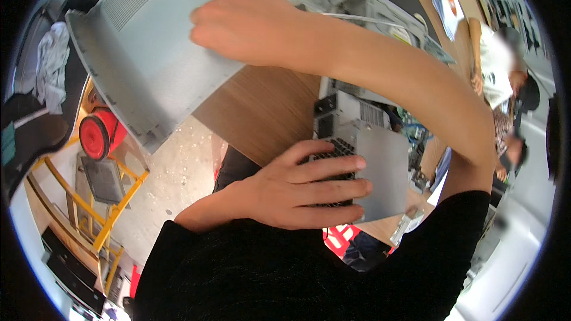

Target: The person uses a screwdriver to remove and replace a power supply unit inside a desktop computer case on a wooden table.

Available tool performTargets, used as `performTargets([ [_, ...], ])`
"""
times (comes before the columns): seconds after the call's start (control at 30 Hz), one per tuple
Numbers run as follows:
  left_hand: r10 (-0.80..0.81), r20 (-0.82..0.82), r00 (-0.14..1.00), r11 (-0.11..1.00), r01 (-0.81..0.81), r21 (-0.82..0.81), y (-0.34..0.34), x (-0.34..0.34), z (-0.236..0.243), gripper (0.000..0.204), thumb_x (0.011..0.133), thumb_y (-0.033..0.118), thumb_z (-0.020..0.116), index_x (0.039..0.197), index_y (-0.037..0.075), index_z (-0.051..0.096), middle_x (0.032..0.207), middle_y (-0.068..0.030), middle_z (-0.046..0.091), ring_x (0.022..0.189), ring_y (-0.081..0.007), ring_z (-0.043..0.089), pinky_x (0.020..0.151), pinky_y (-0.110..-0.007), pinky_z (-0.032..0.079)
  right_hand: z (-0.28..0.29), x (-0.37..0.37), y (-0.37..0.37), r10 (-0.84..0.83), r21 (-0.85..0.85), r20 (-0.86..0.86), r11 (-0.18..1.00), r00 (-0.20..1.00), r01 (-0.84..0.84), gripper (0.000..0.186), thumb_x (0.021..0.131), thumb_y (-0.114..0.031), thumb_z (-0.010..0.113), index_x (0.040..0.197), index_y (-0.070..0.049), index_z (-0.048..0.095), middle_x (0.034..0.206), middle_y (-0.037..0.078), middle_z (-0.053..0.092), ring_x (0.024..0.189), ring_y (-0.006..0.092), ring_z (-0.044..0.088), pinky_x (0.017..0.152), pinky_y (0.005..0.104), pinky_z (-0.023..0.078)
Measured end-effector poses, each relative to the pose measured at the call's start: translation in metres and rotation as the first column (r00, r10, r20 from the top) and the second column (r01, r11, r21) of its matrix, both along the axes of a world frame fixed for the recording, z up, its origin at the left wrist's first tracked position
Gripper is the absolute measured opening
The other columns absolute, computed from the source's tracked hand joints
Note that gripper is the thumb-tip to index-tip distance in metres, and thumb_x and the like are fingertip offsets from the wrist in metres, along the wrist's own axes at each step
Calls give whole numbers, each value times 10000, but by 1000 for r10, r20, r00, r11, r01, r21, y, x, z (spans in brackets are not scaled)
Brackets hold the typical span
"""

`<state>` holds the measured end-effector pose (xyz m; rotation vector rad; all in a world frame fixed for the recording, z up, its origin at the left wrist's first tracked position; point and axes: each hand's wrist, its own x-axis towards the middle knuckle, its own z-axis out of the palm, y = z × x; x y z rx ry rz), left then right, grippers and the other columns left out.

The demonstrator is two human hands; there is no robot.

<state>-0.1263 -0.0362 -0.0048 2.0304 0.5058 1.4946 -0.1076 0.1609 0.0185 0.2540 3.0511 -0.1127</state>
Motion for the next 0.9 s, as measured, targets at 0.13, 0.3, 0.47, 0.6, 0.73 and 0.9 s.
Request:
performTargets([
  [0.13, 25, 43, 999, 999, -24, -26, -2, 6, -4, 256, 870, 198, 713, 1115, 157, 651, 1329, -78, 611, 1280, -302, 544, 928, -458, 482, 59, 48, -24, -73, -142, -306, 989, 949, 31, 79, 767, -107, 641, 727, -68, 698, 759, 136, 687, 699, 297, 692, 593, 411, 548],
  [0.3, 21, 69, 997, 998, -17, -61, -2, 2, -5, 386, 786, 242, 783, 1134, 151, 644, 1337, -68, 610, 1285, -315, 541, 927, -476, 461, 138, 137, -73, -252, -527, 6, 822, 968, 217, 36, 746, -89, 706, 777, -82, 722, 790, 88, 691, 695, 222, 680, 562, 351, 521],
  [0.47, 23, 76, 997, 999, -20, -42, -1, 8, -7, 451, 749, 257, 800, 1156, 153, 636, 1332, -69, 613, 1281, -331, 542, 929, -474, 447, 155, 179, -115, -439, -609, 2, 712, 899, 349, 107, 725, -72, 770, 827, -96, 747, 820, 40, 695, 692, 148, 668, 531, 292, 493],
  [0.6, 25, 77, 997, 999, -22, -30, 2, 7, -7, 467, 745, 258, 797, 1169, 156, 633, 1325, -71, 615, 1291, -339, 533, 934, -479, 442, 150, 180, -129, -422, -545, -26, 766, 906, 341, 150, 668, -93, 797, 804, -100, 734, 765, 26, 657, 635, 156, 628, 495, 280, 458],
  [0.73, 29, 45, 999, 999, -28, -37, 3, 5, -5, 510, 731, 261, 824, 1186, 158, 617, 1310, -86, 619, 1268, -369, 543, 947, -510, 445, 147, 171, -136, -362, -476, -69, 831, 930, 288, 211, 630, -114, 789, 824, -84, 714, 756, 19, 628, 600, 163, 588, 485, 272, 453],
  [0.9, 16, 17, 1000, 999, -16, -30, 3, 2, -4, 571, 687, 245, 869, 1176, 149, 590, 1289, -102, 626, 1251, -397, 549, 947, -534, 456, 156, 165, -144, -248, -245, 17, 938, 969, 245, 258, 614, -146, 753, 854, -61, 705, 774, 10, 613, 593, 153, 568, 484, 262, 461],
])
